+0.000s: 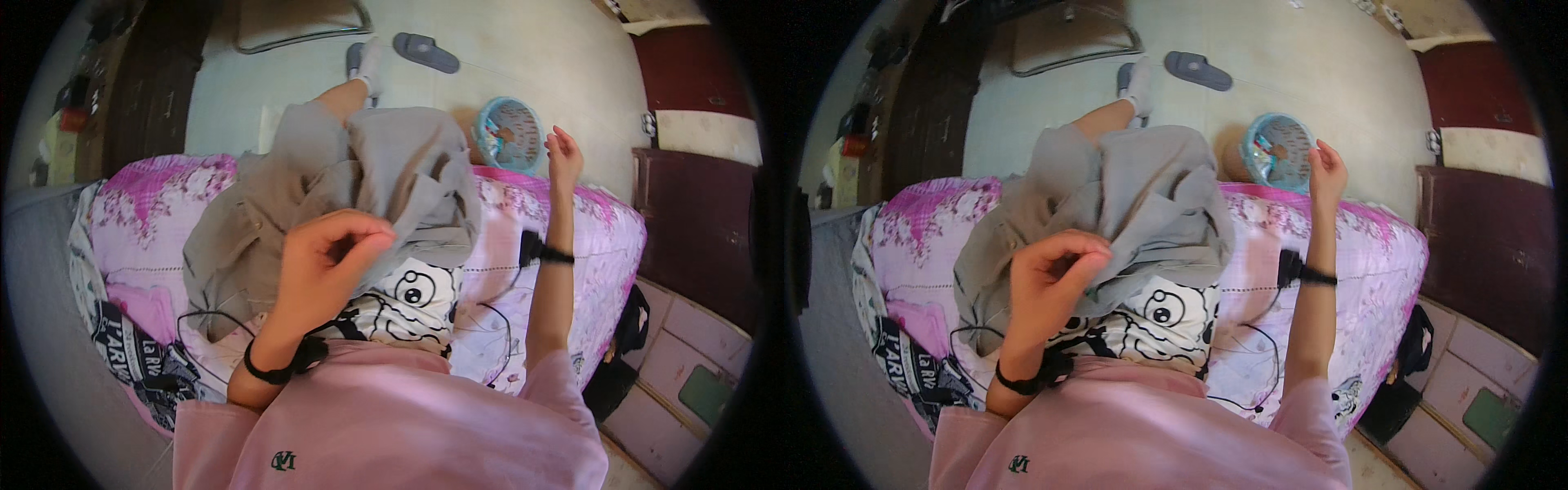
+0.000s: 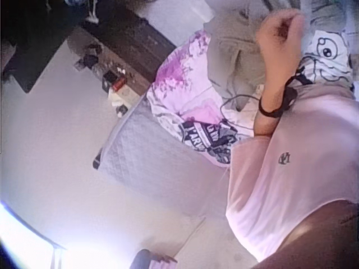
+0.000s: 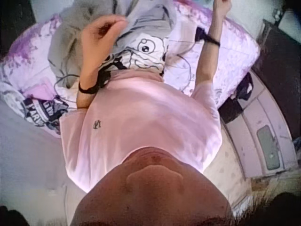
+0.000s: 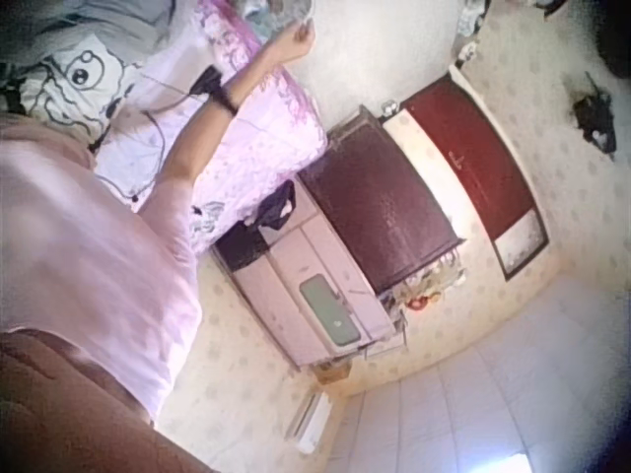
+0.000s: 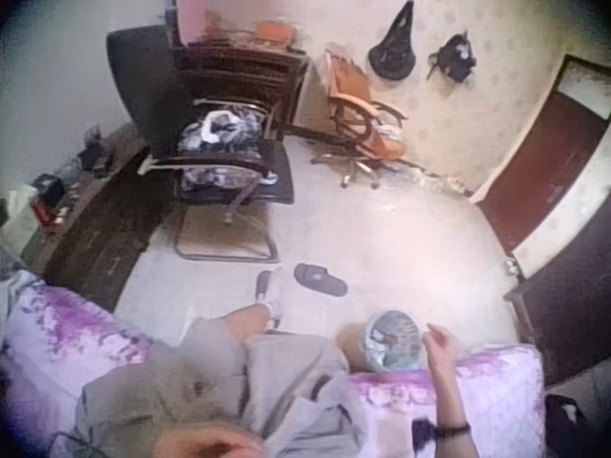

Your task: The recorder is sewing a button onto a light-colored garment while sitting on a bed.

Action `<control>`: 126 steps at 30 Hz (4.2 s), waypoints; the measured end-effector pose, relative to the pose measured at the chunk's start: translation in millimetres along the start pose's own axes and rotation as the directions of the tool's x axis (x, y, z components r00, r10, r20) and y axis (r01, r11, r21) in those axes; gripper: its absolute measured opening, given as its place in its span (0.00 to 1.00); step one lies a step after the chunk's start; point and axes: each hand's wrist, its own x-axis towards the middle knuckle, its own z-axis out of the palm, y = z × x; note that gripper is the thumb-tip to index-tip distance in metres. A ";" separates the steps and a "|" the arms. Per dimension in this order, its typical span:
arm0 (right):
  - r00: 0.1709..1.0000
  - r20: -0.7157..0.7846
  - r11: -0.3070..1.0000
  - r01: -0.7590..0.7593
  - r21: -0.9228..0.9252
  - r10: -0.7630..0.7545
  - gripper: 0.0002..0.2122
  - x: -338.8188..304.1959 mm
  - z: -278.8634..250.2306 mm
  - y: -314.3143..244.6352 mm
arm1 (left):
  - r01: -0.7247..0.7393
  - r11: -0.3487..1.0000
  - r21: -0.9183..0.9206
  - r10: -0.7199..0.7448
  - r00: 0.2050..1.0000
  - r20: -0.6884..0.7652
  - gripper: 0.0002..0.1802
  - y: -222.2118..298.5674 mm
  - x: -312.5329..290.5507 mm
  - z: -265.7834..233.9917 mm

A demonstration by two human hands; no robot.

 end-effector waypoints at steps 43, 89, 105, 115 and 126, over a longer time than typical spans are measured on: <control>0.888 0.082 0.874 0.424 0.239 -0.453 0.08 -238.9 46.6 -227.4 | 0.175 0.964 -0.202 -0.142 0.976 0.166 0.10 1.7 -4.2 -4.4; 0.890 0.271 0.924 0.314 0.217 -0.366 0.07 -258.5 51.5 -236.3 | -0.732 0.323 0.600 0.739 0.591 0.323 0.12 -1.4 -14.8 12.3; 0.914 0.293 0.907 0.154 0.392 -0.282 0.04 -261.8 57.4 -227.5 | -0.789 0.273 0.550 0.775 0.520 0.360 0.08 -8.5 -15.0 8.2; 0.932 0.337 0.892 -0.036 0.450 -0.133 0.06 -266.8 57.8 -223.4 | -0.803 0.238 0.546 0.783 0.491 0.381 0.12 -9.8 -17.0 6.1; 0.933 0.356 0.797 -0.257 0.546 0.056 0.11 -267.4 54.0 -242.3 | -0.824 0.168 0.541 0.757 0.459 0.465 0.07 -6.4 -12.6 1.4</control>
